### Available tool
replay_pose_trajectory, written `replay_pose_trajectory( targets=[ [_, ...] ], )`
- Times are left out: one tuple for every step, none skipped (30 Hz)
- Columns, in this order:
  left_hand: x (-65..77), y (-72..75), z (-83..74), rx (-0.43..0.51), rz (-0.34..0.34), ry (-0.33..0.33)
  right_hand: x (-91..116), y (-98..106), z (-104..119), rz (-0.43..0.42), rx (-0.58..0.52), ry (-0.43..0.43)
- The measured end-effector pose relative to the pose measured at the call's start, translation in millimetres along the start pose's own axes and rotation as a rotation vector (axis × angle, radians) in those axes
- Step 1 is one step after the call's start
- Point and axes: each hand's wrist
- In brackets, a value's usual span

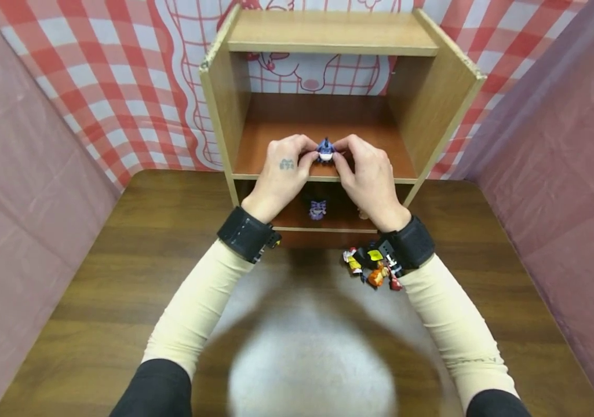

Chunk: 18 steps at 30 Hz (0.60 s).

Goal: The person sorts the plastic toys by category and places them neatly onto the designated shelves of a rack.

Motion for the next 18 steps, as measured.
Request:
replay_pose_trajectory(
  targets=[
    [0.6,-0.6,-0.2,0.003,0.001,0.005,1.2,-0.1,-0.2,-0.001,0.004,-0.008],
    [1.1,-1.1,-0.5,0.007,0.003,0.009,2.5,-0.2,-0.5,-0.002,0.007,-0.015],
    [1.7,-1.7,-0.9,0.009,0.005,0.014,3.7,-0.4,-0.9,-0.003,0.009,-0.023],
    [1.6,-0.5,-0.7,0.008,0.002,0.017,2.9,-1.1,0.0,-0.003,0.011,-0.024],
    [1.6,0.5,-0.6,0.01,0.0,0.018,2.4,-1.5,0.5,-0.004,0.012,-0.026],
    [1.5,1.1,-0.6,0.013,0.0,0.019,2.0,-1.9,0.7,-0.006,0.013,-0.026],
    [1.7,1.6,-0.8,0.017,0.001,0.02,2.1,-2.2,0.6,-0.008,0.012,-0.03],
    [2.1,1.8,-1.1,0.02,0.004,0.021,2.5,-2.4,0.5,-0.009,0.011,-0.031],
    [2.6,2.1,-1.5,0.021,0.008,0.025,3.0,-2.4,0.4,-0.009,0.009,-0.031],
    [2.9,2.2,-1.9,0.022,0.01,0.025,3.7,-2.2,0.1,-0.011,0.009,-0.031],
    [3.3,2.3,-2.3,0.024,0.013,0.026,4.3,-2.1,-0.1,-0.013,0.008,-0.027],
    [3.6,2.2,-2.7,0.025,0.016,0.027,4.7,-2.1,-0.5,-0.015,0.007,-0.024],
    [3.8,2.2,-3.0,0.025,0.016,0.026,5.2,-2.0,-0.8,-0.017,0.005,-0.019],
    [3.8,2.2,-3.0,0.023,0.016,0.027,5.4,-1.8,-0.8,-0.019,-0.001,-0.014],
    [3.7,2.1,-2.9,0.021,0.014,0.026,5.5,-1.8,-0.9,-0.02,-0.006,-0.009],
    [3.5,1.9,-2.6,0.02,0.013,0.025,5.4,-1.6,-1.0,-0.022,-0.012,-0.004],
    [3.4,1.6,-2.2,0.019,0.013,0.025,5.4,-1.6,-1.2,-0.024,-0.017,0.001],
    [3.3,1.4,-1.6,0.018,0.013,0.025,5.5,-1.6,-1.4,-0.025,-0.023,0.006]
  ],
)
Point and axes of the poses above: each hand's wrist, its own x-axis away from the middle knuckle, its own y-axis out of the back of the hand, z = x × y, and after that the axes turned 12 degrees about -y, right-handed
